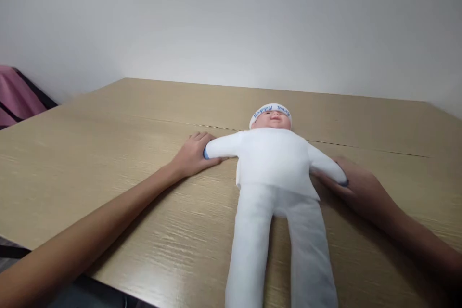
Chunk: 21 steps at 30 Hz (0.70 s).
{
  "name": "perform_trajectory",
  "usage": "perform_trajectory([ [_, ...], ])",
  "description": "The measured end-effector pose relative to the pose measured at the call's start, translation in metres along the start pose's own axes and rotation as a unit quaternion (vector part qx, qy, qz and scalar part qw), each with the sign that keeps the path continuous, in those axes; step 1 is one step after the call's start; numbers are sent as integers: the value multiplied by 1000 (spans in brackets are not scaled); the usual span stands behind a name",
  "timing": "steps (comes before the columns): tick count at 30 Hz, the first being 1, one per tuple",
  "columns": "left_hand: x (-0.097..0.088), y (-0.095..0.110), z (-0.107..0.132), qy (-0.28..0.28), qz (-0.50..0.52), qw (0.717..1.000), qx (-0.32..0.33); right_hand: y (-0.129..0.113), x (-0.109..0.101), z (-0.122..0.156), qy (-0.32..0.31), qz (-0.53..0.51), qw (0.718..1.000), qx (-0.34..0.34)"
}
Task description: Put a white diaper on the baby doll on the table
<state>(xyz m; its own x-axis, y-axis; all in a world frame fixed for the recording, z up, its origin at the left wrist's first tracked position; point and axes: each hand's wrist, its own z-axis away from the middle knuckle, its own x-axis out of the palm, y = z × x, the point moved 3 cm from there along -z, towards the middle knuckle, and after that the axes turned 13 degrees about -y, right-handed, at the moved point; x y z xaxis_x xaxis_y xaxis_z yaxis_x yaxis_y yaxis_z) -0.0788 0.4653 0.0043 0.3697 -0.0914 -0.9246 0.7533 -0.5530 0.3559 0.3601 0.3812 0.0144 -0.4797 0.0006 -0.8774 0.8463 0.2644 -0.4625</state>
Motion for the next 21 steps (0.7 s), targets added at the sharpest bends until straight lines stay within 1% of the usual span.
perform_trajectory([
  [2,2,-15,-27,31,-29,999,1,9,1,-32,15,21,1000,6],
  [4,4,-26,-51,48,-48,998,-6,15,2,-60,23,42,999,10],
  [7,5,-36,-71,61,-45,997,-14,18,3,-87,37,76,996,3],
  [9,6,-39,-73,57,-28,998,-10,19,3,-91,42,89,995,-8],
  [11,6,-40,-70,50,-17,999,-4,21,4,-87,40,85,996,-9],
  [16,6,-41,-61,40,-17,999,-7,29,6,-71,37,69,996,38],
  [18,7,-41,-62,43,-21,999,-14,31,8,-71,41,70,996,43],
  [21,8,-42,-63,48,-34,998,-25,32,9,-75,47,68,996,31],
])
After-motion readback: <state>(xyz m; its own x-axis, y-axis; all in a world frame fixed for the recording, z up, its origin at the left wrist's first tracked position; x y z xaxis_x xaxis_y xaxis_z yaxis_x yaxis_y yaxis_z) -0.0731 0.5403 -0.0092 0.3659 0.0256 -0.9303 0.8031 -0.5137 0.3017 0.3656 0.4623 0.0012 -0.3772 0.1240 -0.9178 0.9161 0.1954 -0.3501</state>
